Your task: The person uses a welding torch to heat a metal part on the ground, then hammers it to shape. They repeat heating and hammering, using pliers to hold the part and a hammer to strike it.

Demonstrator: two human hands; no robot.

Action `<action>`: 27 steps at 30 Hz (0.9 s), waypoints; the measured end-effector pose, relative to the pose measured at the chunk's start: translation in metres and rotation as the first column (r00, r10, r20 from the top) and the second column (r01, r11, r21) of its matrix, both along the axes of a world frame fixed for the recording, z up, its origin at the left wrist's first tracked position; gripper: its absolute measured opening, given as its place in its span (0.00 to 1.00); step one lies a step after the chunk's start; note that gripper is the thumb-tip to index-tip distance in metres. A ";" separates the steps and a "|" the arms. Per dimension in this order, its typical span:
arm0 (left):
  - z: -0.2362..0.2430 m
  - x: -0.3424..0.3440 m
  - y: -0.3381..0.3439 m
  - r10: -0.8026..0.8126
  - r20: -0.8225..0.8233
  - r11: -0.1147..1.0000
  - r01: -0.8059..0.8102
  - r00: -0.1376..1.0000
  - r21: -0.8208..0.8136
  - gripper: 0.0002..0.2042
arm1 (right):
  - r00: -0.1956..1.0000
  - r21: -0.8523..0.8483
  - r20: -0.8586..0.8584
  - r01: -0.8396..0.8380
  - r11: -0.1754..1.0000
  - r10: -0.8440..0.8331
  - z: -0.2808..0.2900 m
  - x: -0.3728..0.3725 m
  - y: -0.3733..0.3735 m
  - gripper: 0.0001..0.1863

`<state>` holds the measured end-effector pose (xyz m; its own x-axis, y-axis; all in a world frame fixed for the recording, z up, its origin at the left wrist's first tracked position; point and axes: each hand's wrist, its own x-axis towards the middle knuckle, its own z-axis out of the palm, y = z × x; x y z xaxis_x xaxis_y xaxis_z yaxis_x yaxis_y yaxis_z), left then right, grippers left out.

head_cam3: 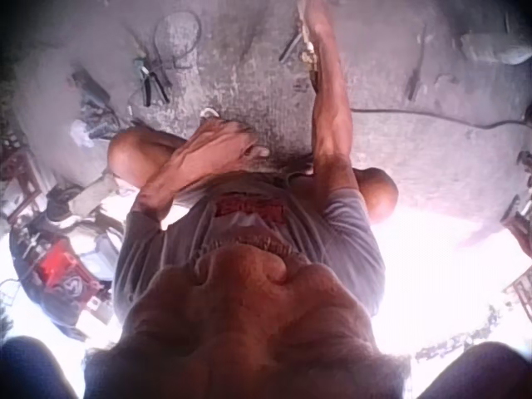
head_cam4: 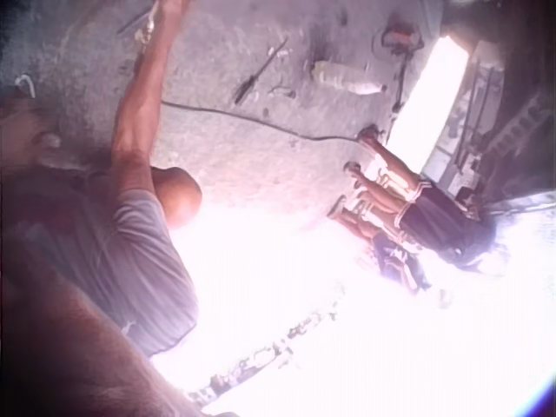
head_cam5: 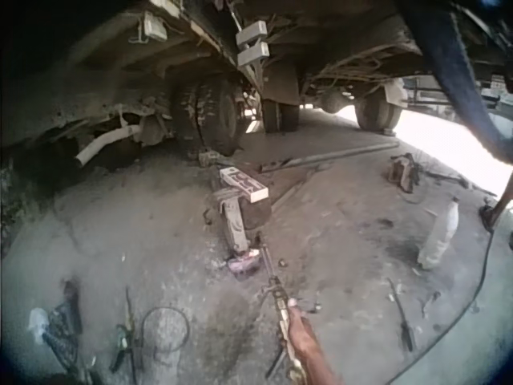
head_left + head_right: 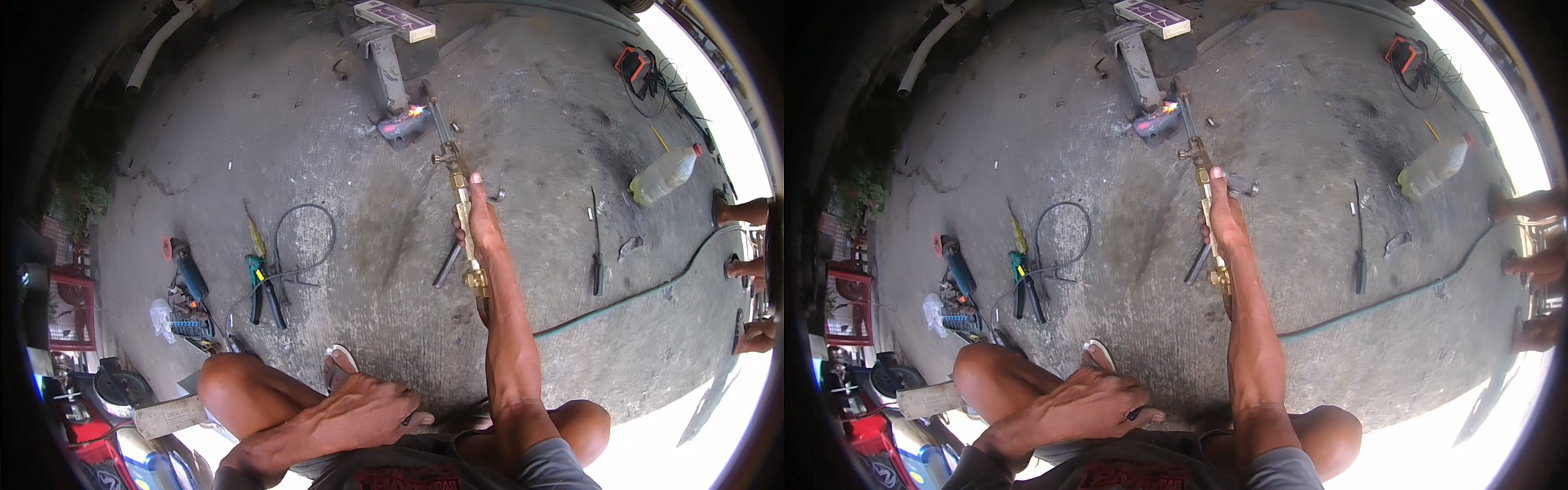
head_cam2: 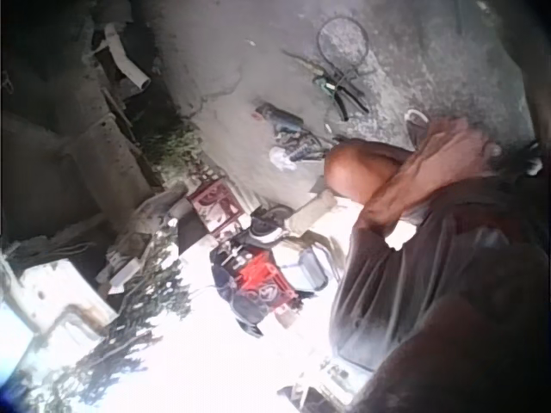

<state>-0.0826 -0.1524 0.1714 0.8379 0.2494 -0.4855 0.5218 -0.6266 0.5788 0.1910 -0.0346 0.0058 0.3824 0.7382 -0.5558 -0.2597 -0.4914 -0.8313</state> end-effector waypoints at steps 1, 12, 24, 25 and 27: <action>0.004 0.005 0.003 -0.023 0.018 0.999 0.022 1.000 0.040 0.23 | 1.000 0.001 0.001 0.001 1.000 -0.001 0.001 0.000 0.000 0.45; 0.038 0.079 0.058 -0.106 0.083 0.953 0.077 0.991 0.293 0.23 | 0.999 0.048 -0.034 -0.015 0.999 0.017 0.003 0.000 0.008 0.49; -0.039 0.056 0.075 -0.073 -0.012 0.893 0.071 0.997 0.445 0.21 | 0.999 0.047 -0.032 0.025 0.999 -0.023 0.002 -0.007 0.008 0.44; -0.040 0.055 0.073 -0.083 -0.012 0.897 0.081 0.996 0.435 0.21 | 0.999 0.047 -0.034 0.030 0.998 -0.028 0.001 -0.008 0.007 0.44; -0.039 0.054 0.070 -0.109 -0.011 0.904 0.103 0.994 0.414 0.21 | 0.999 0.047 -0.041 0.032 0.998 -0.030 0.000 -0.007 0.006 0.44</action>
<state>-0.0282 -0.0819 0.1322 0.8757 0.3351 -0.3476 0.4337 -0.8624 0.2613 0.1842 -0.0290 0.0055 0.3833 0.7524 -0.5358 -0.3080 -0.4427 -0.8421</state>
